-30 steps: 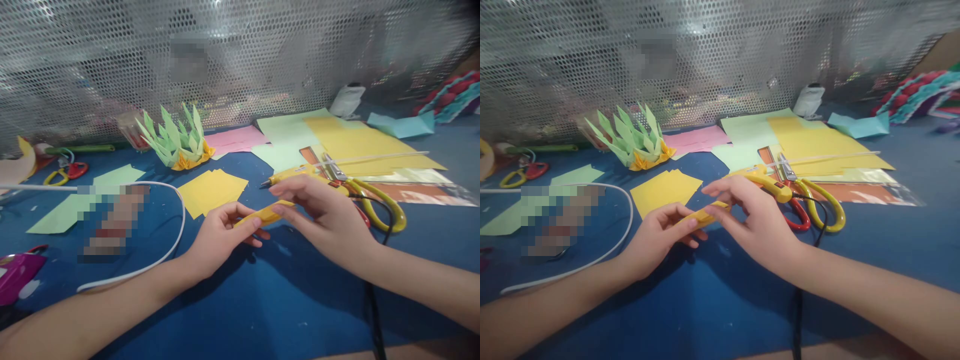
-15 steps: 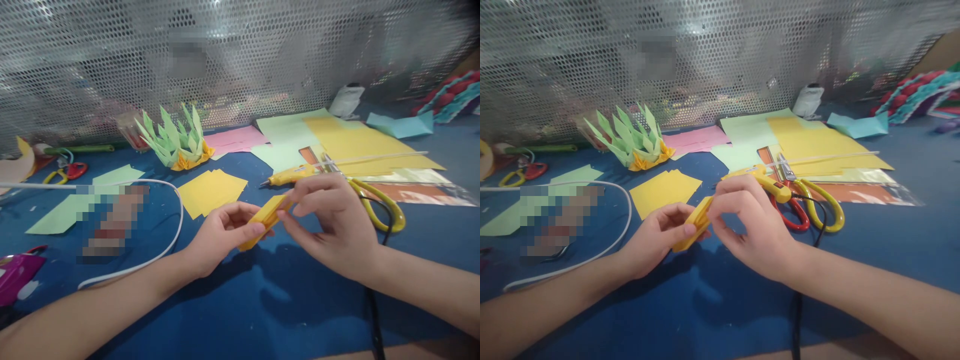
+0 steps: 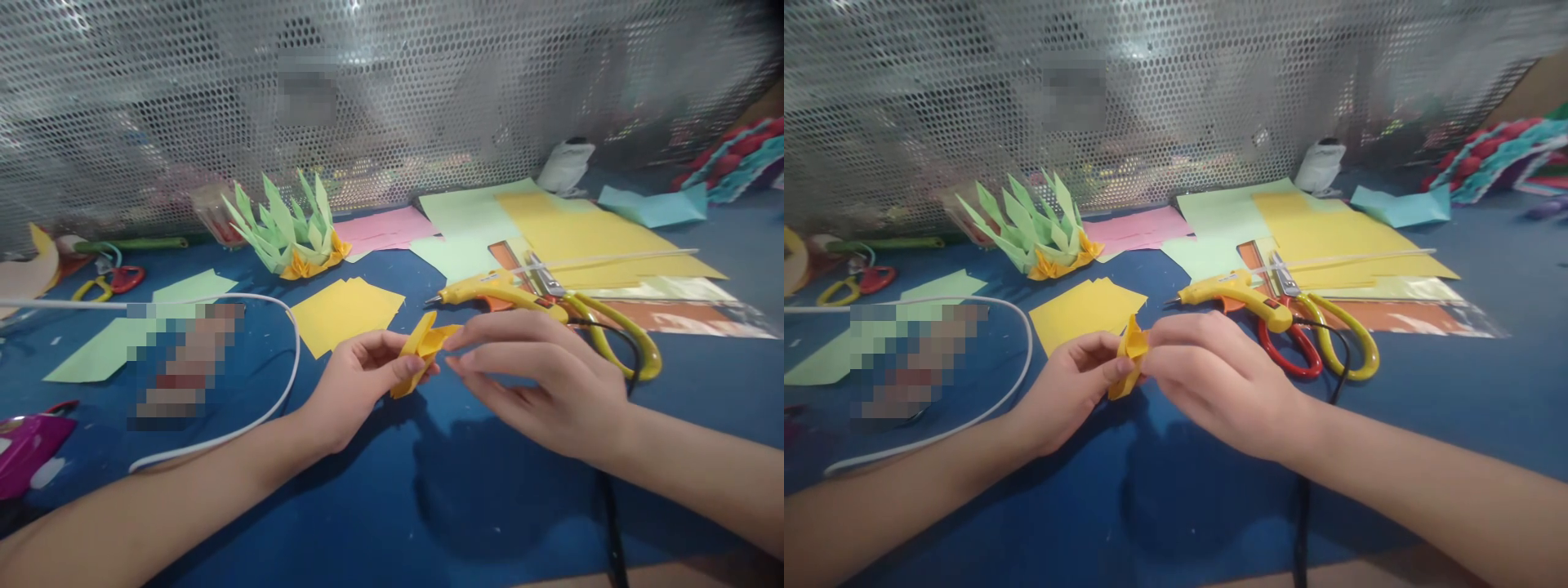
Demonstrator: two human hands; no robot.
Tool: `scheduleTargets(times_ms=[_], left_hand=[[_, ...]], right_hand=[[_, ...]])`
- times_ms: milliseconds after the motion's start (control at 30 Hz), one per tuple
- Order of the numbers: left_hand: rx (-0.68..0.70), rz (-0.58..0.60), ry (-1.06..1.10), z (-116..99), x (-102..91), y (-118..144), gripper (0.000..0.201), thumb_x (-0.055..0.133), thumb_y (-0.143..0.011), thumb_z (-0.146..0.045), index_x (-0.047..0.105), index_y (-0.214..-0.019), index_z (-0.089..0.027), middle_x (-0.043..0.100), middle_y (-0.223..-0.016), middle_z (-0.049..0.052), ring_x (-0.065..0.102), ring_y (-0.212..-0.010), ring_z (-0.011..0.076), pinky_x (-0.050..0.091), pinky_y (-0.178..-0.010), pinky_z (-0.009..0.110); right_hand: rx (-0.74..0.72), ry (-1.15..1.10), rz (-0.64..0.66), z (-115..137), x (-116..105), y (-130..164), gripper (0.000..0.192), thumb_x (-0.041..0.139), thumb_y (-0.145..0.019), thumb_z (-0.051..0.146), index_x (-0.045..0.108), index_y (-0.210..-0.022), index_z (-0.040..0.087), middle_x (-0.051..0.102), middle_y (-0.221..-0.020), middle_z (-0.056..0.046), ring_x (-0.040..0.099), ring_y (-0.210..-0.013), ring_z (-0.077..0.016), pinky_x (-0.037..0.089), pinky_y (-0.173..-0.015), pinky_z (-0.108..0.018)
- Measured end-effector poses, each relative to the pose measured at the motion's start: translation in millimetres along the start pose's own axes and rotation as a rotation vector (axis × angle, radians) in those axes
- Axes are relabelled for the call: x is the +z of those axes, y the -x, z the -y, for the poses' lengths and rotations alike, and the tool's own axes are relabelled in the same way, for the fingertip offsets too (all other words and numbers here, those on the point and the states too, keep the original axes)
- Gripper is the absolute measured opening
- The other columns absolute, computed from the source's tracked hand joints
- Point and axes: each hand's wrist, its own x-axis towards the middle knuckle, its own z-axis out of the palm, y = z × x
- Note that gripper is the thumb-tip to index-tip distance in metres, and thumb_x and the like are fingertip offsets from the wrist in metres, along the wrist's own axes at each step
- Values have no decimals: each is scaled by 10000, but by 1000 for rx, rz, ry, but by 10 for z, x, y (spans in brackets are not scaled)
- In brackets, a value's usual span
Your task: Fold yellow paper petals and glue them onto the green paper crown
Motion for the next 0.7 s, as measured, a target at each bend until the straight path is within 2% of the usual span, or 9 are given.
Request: scheduleTargets(times_ms=[200,300,400,533,633,700], left_hand=[[36,-81,-26,20,20,24,180,810,-661,-266,682,-741,-168,691,-694,-1,623,-640,99,482,-600,194],[96,-126,-41,8,49,46,210,824,-624,-225,635,-679,-152,674,-755,-1,604,-627,95,494,-585,206],[177,-80,-54,-13,66,64,212,810,-624,-163,599,-634,-145,655,-846,5,610,-681,99,504,-595,204],[275,-9,-95,-32,63,86,178,772,-651,-83,610,-644,-157,626,-859,-1,619,-806,118,520,-697,216],[328,-8,-141,-43,69,104,188,756,-656,-52,605,-632,-160,614,-857,2,610,-816,116,515,-726,222],[345,1,-156,-49,78,114,196,759,-649,-44,605,-622,-163,607,-846,1,603,-816,114,514,-726,219]], right_hand=[[30,146,-11,59,-14,-10,207,622,-807,130,584,-944,279,633,-982,-36,638,-836,-169,552,-748,-284],[62,183,-31,72,1,-38,164,631,-808,142,572,-911,255,592,-1002,-65,625,-775,-167,543,-726,-316],[31,252,-41,59,-2,-44,156,640,-810,181,560,-918,260,571,-1053,-73,606,-785,-182,508,-715,-370],[0,359,-43,53,-33,-34,234,644,-805,200,585,-1014,287,578,-1054,-61,595,-831,-206,417,-719,-413],[-31,340,-69,62,-58,-32,279,666,-790,179,594,-1036,290,585,-1039,-48,592,-845,-204,374,-698,-400],[18,255,-65,68,-80,-30,272,659,-800,181,597,-1030,312,597,-1037,-32,595,-852,-201,364,-706,-398]])
